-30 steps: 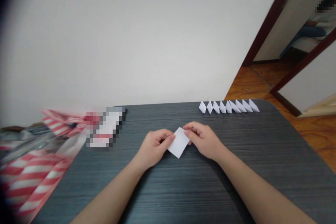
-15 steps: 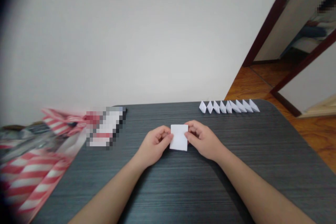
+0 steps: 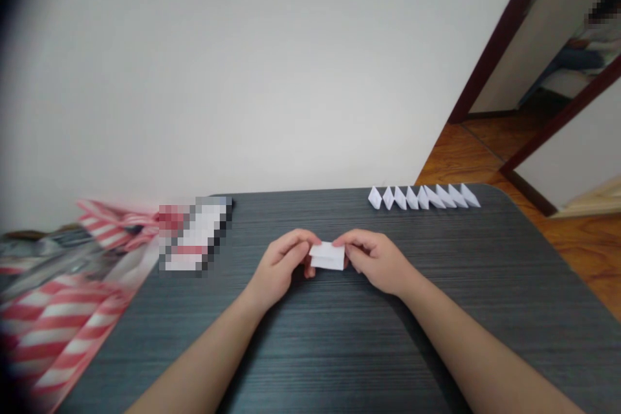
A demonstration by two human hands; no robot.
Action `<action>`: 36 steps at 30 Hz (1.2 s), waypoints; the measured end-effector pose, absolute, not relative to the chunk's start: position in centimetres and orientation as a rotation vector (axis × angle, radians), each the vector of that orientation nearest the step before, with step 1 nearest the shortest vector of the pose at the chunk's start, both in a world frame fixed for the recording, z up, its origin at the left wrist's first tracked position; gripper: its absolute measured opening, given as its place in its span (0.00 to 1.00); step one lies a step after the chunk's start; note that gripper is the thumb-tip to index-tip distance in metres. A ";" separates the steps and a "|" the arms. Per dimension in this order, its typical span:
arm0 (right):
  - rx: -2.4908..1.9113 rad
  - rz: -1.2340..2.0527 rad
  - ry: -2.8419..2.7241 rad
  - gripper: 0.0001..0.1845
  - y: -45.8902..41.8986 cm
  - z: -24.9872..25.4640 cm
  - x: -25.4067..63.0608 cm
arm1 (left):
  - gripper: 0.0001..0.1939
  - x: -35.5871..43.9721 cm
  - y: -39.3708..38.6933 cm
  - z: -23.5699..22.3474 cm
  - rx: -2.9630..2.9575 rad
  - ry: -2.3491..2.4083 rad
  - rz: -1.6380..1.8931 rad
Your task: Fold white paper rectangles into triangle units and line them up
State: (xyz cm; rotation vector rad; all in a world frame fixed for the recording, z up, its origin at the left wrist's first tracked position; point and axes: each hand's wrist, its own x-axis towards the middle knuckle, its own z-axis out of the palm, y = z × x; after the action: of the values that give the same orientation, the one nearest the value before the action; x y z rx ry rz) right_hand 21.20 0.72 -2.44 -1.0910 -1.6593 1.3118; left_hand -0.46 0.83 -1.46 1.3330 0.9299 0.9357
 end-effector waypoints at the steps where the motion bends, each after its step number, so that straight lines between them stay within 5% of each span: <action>1: -1.096 1.315 -1.663 0.10 0.7 -2.4 21.2 | 0.11 -0.4 0.8 -1.5 1.341 0.937 0.938; 13: -1.145 1.295 -1.707 0.13 0.7 -2.3 20.8 | 0.05 -0.2 1.1 -2.2 1.503 1.000 0.917; 36: -1.254 1.254 -1.672 0.13 0.8 -2.4 20.7 | 0.18 -0.4 1.0 -1.0 1.594 1.113 0.723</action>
State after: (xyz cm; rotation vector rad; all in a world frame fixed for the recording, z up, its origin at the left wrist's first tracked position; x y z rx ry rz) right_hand 20.67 0.76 -2.40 -1.2535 -1.6718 1.2539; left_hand -0.41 1.04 -0.98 1.5936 1.1128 0.7230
